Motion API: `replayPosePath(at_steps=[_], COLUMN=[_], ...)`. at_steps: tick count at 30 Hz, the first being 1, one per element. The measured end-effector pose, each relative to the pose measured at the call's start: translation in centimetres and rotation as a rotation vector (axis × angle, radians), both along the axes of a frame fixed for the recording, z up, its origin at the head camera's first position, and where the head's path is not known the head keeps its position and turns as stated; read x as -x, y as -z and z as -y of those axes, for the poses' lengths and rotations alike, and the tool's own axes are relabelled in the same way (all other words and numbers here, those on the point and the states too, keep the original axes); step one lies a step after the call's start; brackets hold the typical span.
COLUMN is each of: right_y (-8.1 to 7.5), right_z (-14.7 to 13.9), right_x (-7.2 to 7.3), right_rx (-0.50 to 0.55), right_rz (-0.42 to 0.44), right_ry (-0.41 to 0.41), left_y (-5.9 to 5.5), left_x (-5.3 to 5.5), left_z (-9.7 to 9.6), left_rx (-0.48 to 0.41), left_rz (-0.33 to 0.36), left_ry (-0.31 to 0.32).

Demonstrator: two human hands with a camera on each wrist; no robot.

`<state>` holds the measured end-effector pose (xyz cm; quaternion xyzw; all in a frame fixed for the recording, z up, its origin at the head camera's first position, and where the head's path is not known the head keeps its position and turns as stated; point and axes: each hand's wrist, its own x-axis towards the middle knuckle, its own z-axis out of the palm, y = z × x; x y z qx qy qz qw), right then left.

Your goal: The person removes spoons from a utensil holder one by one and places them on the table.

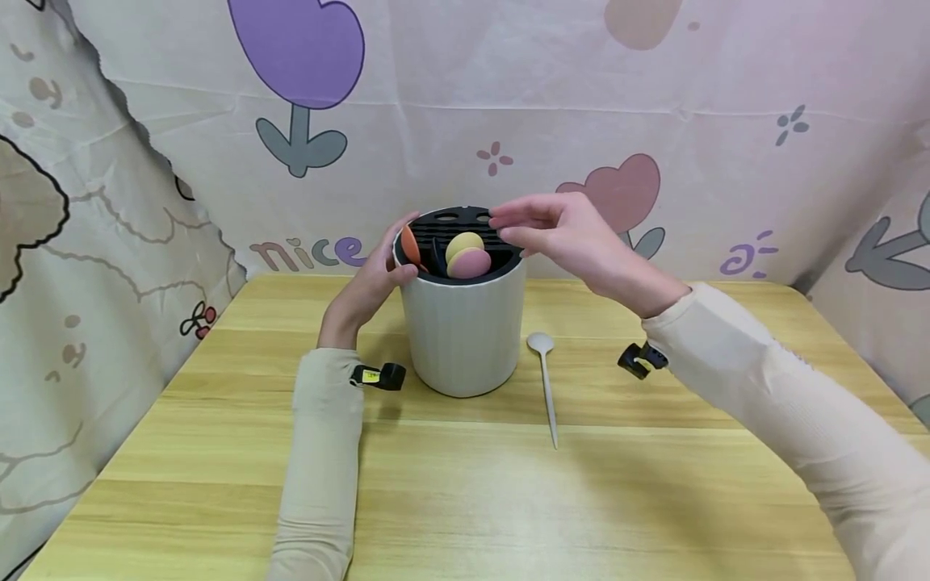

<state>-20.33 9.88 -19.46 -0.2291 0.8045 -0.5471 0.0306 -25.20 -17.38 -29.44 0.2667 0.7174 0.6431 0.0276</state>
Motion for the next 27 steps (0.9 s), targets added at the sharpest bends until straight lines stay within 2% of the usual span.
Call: replayPosePath(at_steps=[3,7,11,16,23,27], right_y=[-0.4,-0.5,-0.1,-0.1,-0.2,-0.2], right_z=[0.6,1.1,1.4,1.9,2.2,2.3], right_x=[0.3,0.6,0.9,1.0,1.1,1.1], right_rx=[0.016,0.073,0.107,0.080,-0.015,-0.016], right_rz=[0.080,0.205,0.266,0.281,0.264,0.267], right_ry=[-0.029,-0.023,-0.036,-0.064,-0.079,-0.076], left_y=[0.1,0.0,0.0,0.0,0.1,0.1], left_x=[0.0,0.2,0.3,0.2,0.1,0.1], left_z=[0.1,-0.1,-0.3,-0.2,0.0,0.0], left_rx=[-0.008,-0.003,0.014,0.018,0.003,-0.008], left_rz=[-0.006,-0.010,-0.004,0.001,0.007,0.001], left_ry=[-0.002,0.006,0.005,-0.009,0.001,0.007])
